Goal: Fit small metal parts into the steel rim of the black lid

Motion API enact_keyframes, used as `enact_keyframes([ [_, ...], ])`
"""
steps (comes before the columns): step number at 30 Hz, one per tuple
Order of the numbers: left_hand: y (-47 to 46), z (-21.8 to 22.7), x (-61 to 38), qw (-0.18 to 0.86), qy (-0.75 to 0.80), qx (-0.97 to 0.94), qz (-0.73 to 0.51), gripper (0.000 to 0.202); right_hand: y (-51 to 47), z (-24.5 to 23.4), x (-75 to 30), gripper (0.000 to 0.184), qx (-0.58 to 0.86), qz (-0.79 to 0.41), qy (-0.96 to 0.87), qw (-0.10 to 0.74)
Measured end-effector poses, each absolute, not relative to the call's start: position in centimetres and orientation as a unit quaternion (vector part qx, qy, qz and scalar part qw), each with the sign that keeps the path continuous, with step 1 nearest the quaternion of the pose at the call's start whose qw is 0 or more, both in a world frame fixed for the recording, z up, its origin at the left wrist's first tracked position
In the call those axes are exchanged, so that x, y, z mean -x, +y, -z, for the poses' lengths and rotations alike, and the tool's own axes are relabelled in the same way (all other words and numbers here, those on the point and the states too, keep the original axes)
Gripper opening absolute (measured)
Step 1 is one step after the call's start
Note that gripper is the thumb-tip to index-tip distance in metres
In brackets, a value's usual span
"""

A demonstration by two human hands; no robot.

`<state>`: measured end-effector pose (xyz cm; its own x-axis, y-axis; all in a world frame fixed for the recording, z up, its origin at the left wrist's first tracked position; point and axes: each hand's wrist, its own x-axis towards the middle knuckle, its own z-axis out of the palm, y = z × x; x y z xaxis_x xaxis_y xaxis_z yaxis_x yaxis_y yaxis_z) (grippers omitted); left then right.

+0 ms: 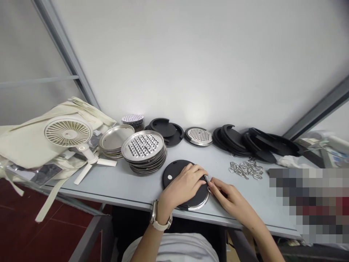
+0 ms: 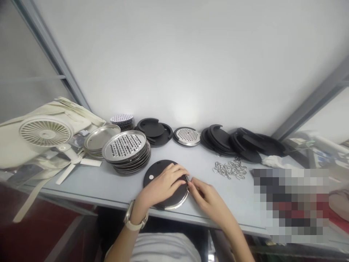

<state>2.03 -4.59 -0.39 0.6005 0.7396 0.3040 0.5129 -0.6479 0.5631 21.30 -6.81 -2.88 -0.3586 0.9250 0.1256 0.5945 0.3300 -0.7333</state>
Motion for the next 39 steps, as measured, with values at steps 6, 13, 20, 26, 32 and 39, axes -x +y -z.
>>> enact_keyframes([
  [6, -4.57, 0.48, -2.06, 0.213, 0.36, -0.867, -0.27, 0.022, -6.82, 2.94, -21.29, 0.034, 0.496, -0.3, -0.769, 0.268],
  [13, -4.59, 0.38, -2.02, 0.21, 0.359, -0.869, -0.268, 0.022, -6.83, 2.8, -21.27, 0.034, 0.497, -0.302, -0.769, 0.267],
  [20, -4.72, 0.27, -2.05, 0.206, 0.365, -0.868, -0.265, 0.022, -6.75, 2.92, -21.29, 0.034, 0.496, -0.317, -0.765, 0.263],
  [26, -4.68, 0.34, -1.97, 0.206, 0.363, -0.868, -0.269, 0.022, -6.69, 3.17, -21.41, 0.034, 0.495, -0.324, -0.762, 0.264],
  [32, -4.59, 0.51, -2.09, 0.205, 0.363, -0.868, -0.271, 0.022, -6.68, 3.19, -21.4, 0.033, 0.496, -0.317, -0.764, 0.264],
  [39, -4.6, 0.56, -1.98, 0.204, 0.362, -0.868, -0.27, 0.022, -6.73, 3.16, -21.39, 0.034, 0.5, -0.313, -0.766, 0.257],
])
